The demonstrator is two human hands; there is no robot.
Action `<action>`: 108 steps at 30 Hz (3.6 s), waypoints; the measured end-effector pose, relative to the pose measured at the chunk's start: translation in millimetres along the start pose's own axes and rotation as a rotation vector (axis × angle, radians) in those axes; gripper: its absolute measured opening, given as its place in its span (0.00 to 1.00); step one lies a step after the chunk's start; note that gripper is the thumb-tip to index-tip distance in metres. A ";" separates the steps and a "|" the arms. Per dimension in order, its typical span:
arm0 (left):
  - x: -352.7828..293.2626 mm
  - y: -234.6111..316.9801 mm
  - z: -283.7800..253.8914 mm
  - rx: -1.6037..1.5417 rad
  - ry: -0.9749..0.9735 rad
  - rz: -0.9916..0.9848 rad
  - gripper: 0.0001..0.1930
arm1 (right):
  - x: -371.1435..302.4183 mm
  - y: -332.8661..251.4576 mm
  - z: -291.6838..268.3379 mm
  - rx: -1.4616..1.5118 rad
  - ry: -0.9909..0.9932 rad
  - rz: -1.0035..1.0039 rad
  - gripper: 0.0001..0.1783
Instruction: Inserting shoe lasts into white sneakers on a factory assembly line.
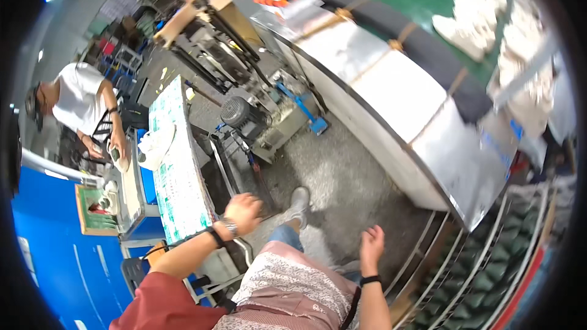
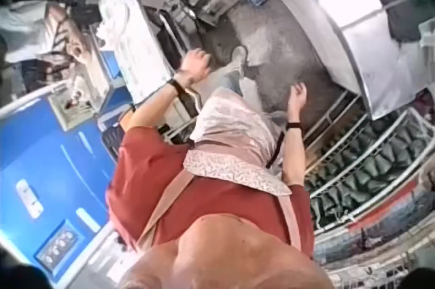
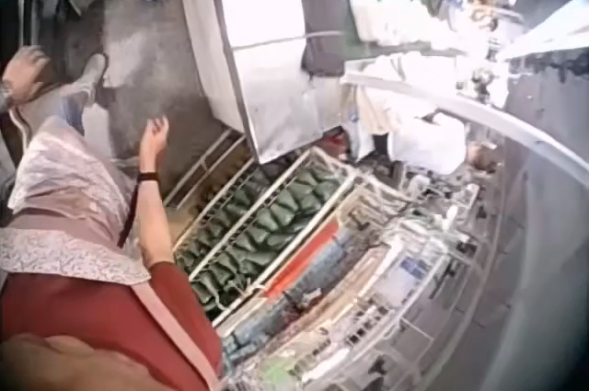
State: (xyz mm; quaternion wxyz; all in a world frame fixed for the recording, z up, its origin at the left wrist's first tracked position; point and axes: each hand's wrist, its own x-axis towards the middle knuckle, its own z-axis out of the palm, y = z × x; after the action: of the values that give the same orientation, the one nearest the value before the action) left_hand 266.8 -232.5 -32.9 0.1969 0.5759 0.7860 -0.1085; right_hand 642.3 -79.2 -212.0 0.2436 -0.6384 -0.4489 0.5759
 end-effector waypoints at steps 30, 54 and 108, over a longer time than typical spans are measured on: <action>-53.2 -453.2 -93.6 0.143 0.173 -0.881 0.39 | 104.3 -473.1 452.8 -0.028 -0.555 -0.309 0.28; 201.5 -156.5 -321.2 -0.555 1.186 -0.362 0.41 | 57.1 -636.9 428.0 -0.228 -1.078 -0.791 0.49; 106.0 -119.0 -185.7 -0.881 0.259 -0.665 0.41 | 38.4 -579.6 418.2 0.597 -1.462 0.721 0.34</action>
State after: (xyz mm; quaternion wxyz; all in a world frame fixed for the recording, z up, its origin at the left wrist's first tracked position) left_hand 92.2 -104.5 81.3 0.2757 0.1695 0.9139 0.2451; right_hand 71.2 144.6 156.9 -0.1461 -0.1208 -0.0934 0.9774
